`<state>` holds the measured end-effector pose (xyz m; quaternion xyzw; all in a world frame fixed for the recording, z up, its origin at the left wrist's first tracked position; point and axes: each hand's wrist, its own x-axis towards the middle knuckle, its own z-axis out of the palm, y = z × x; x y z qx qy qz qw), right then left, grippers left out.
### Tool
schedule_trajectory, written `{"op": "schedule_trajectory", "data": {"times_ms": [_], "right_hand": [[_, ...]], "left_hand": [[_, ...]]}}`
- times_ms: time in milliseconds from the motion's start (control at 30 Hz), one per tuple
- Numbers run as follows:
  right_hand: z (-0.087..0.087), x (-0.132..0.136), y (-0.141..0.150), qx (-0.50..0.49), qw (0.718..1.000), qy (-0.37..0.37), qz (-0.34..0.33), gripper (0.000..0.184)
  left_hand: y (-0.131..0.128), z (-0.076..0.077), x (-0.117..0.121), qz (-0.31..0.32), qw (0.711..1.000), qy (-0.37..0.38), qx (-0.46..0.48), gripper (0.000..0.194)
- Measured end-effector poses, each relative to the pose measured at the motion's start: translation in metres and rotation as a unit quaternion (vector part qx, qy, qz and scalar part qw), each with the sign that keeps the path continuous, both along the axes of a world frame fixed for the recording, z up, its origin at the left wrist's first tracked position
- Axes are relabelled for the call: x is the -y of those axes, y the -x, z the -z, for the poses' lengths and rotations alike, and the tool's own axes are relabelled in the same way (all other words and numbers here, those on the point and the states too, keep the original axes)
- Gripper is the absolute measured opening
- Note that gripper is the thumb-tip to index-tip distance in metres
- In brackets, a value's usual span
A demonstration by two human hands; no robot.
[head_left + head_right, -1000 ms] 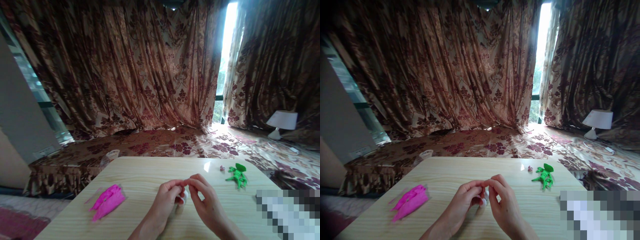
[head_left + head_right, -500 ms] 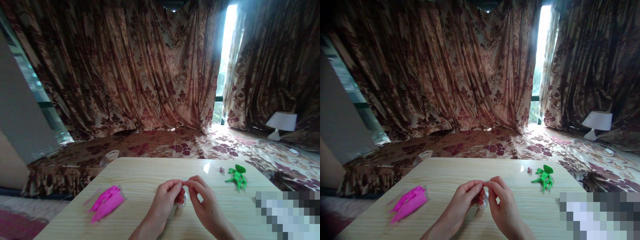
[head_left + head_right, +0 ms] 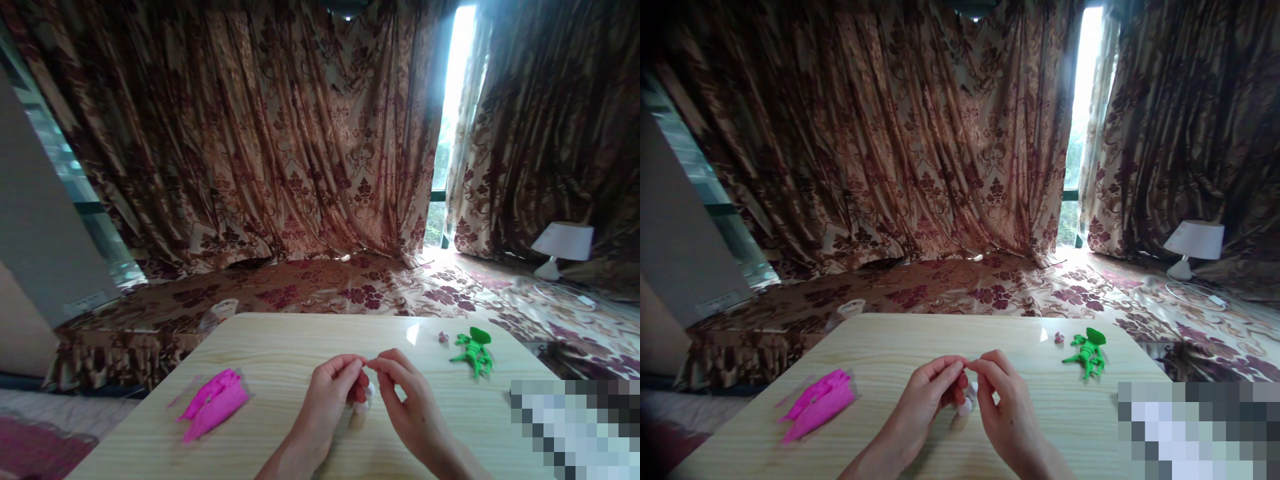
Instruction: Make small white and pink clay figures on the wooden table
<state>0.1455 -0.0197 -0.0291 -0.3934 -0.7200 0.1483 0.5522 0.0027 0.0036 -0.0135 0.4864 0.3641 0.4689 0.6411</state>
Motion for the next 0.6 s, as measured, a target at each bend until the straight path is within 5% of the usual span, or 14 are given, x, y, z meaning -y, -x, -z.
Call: {"op": "schedule_trajectory", "data": {"times_ms": [600], "right_hand": [[0.0006,-0.0010,0.0005,-0.013,1.000,-0.013,0.002,0.021]], "left_hand": [[0.0006,-0.0007,0.0006,-0.030,0.999,-0.006,-0.034,0.029]]}}
